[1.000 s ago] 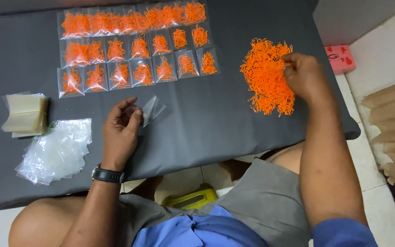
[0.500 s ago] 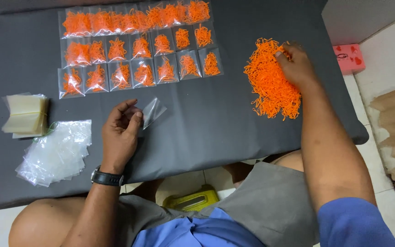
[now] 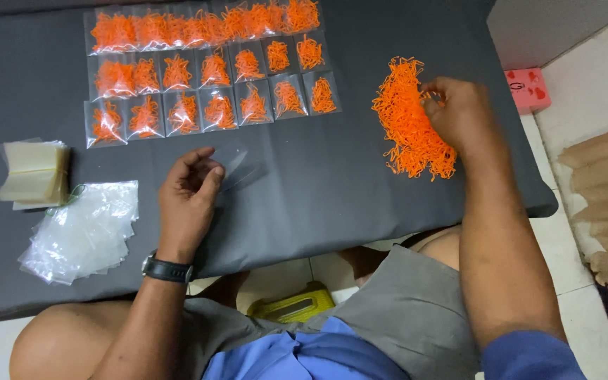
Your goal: Manually packaging small orange rubber bands into small clear plastic bags on a table.
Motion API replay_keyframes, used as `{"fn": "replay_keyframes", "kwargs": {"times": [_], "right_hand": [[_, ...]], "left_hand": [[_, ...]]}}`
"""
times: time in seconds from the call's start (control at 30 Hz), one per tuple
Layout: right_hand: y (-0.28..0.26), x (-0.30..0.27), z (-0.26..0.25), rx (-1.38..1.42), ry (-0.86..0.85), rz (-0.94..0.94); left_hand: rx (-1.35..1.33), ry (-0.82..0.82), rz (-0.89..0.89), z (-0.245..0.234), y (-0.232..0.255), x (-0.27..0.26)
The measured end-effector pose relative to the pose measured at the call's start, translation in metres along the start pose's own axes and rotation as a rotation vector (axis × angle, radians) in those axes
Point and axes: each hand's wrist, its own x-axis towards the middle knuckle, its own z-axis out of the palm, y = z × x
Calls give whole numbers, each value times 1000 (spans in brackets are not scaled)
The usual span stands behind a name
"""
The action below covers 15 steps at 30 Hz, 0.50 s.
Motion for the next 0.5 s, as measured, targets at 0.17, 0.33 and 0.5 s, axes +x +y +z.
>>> {"fn": "replay_keyframes", "kwargs": {"times": [0.17, 0.33, 0.5], "right_hand": [[-66, -23, 17, 231, 21, -177], [-142, -59, 73, 873, -265, -164], [-177, -76, 81, 920, -343, -86]], "left_hand": [[-133, -28, -71, 25, 2, -2], [-210, -70, -142, 46, 20, -16], [-209, -100, -126, 44, 28, -26]]}}
